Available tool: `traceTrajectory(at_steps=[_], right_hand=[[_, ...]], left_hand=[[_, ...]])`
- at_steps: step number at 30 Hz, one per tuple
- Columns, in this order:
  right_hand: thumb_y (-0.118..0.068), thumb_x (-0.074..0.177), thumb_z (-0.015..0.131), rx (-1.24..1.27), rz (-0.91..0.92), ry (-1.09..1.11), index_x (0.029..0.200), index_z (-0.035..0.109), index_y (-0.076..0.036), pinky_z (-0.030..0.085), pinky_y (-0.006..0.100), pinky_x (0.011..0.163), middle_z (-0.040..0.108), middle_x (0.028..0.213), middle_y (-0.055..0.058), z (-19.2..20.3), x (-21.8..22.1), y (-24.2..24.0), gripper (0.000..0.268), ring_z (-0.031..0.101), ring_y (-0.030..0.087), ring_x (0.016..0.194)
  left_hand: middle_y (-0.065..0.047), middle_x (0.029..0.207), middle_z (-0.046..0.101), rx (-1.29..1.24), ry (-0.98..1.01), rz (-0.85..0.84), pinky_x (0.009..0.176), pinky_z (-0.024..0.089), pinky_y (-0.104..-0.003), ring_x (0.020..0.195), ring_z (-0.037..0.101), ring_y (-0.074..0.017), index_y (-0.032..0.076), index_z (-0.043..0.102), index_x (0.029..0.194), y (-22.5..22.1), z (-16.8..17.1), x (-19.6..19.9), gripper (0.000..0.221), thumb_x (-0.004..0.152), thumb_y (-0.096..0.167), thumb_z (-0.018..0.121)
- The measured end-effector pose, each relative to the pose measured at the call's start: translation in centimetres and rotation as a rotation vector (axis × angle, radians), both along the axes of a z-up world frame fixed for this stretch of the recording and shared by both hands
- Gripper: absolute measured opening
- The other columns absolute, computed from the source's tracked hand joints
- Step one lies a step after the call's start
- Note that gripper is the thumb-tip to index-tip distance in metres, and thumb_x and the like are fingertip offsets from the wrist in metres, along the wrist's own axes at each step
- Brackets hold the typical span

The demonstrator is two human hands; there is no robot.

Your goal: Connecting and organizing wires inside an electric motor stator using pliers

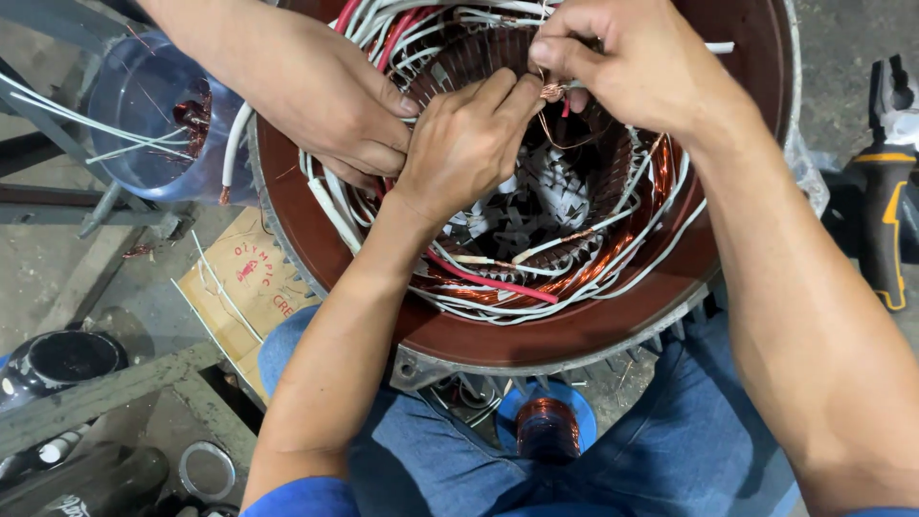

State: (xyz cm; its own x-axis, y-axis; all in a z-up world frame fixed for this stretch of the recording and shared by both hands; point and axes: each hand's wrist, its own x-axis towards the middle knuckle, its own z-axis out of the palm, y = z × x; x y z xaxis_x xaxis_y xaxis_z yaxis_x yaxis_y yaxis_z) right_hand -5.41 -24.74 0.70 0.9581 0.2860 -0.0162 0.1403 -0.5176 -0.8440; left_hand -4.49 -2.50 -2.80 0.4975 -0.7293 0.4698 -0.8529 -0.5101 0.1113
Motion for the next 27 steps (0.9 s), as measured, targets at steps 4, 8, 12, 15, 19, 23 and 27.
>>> traceTrajectory(at_steps=[4,8,12,15,19,23,27], right_hand=[[-0.019,0.125,0.059,-0.094,0.167,-0.114,0.11,0.075,-0.004,0.049,0.031,0.085,0.08,0.099,0.004,1.4,-0.6,-2.6,0.027,0.069,0.013,0.09],[-0.002,0.107,0.075,-0.152,0.211,-0.231,0.131,0.075,0.002,0.051,0.037,0.098,0.08,0.123,0.011,1.3,-1.4,-3.7,0.024,0.074,0.024,0.112],[-0.001,0.107,0.086,-0.187,0.245,-0.566,0.127,0.08,0.008,0.057,0.045,0.097,0.081,0.118,0.021,-0.2,-1.4,-3.2,0.023,0.077,0.037,0.105],[0.004,0.114,0.084,-0.177,0.243,-0.636,0.119,0.079,0.006,0.055,0.043,0.087,0.078,0.105,0.016,-0.5,-1.3,-2.3,0.007,0.074,0.033,0.094],[0.007,0.113,0.082,-0.131,0.213,-0.569,0.113,0.08,0.005,0.056,0.04,0.086,0.079,0.099,0.012,-0.9,-1.0,-2.3,0.002,0.074,0.027,0.09],[-0.007,0.117,0.077,-0.323,0.087,-0.559,0.141,0.069,0.009,0.049,0.053,0.102,0.073,0.132,0.025,2.5,-5.3,-3.9,0.03,0.068,0.045,0.118],[-0.003,0.136,0.073,-0.555,-0.325,-0.644,0.146,0.066,0.031,0.044,0.065,0.135,0.06,0.16,0.049,3.2,-17.1,-9.5,0.037,0.055,0.061,0.155]], left_hand=[[-0.009,0.103,0.068,-0.031,0.052,0.001,0.063,0.058,-0.048,0.071,0.073,-0.0368,0.007,0.063,0.121,0.3,-0.3,0.4,0.017,0.116,0.022,0.056],[-0.013,0.104,0.067,-0.03,0.18,-0.011,0.061,0.054,-0.056,0.075,0.072,-0.0417,0.005,0.061,0.123,0.4,0.1,0.9,0.02,0.116,0.022,0.056],[-0.01,0.103,0.067,-0.024,0.281,-0.011,0.058,0.054,-0.056,0.071,0.069,-0.04,0.004,0.062,0.121,0.7,0.5,1.3,0.022,0.116,0.024,0.054],[-0.011,0.097,0.065,-0.073,0.333,-0.054,0.056,0.055,-0.053,0.068,0.066,-0.0391,0.003,0.06,0.114,0.8,1.0,1.5,0.026,0.118,0.025,0.049],[-0.011,0.094,0.064,-0.139,0.317,-0.127,0.056,0.053,-0.046,0.07,0.064,-0.0337,0.0,0.062,0.11,0.9,1.7,1.6,0.027,0.119,0.022,0.047],[-0.018,0.104,0.073,-0.311,0.419,-0.162,0.074,0.056,-0.045,0.085,0.072,-0.0338,-0.004,0.067,0.116,0.6,1.2,2.1,0.029,0.117,0.02,0.049],[-0.016,0.109,0.079,-0.447,0.501,-0.129,0.085,0.059,-0.042,0.095,0.077,-0.0325,-0.003,0.071,0.118,0.4,0.7,2.5,0.03,0.114,0.023,0.057]])
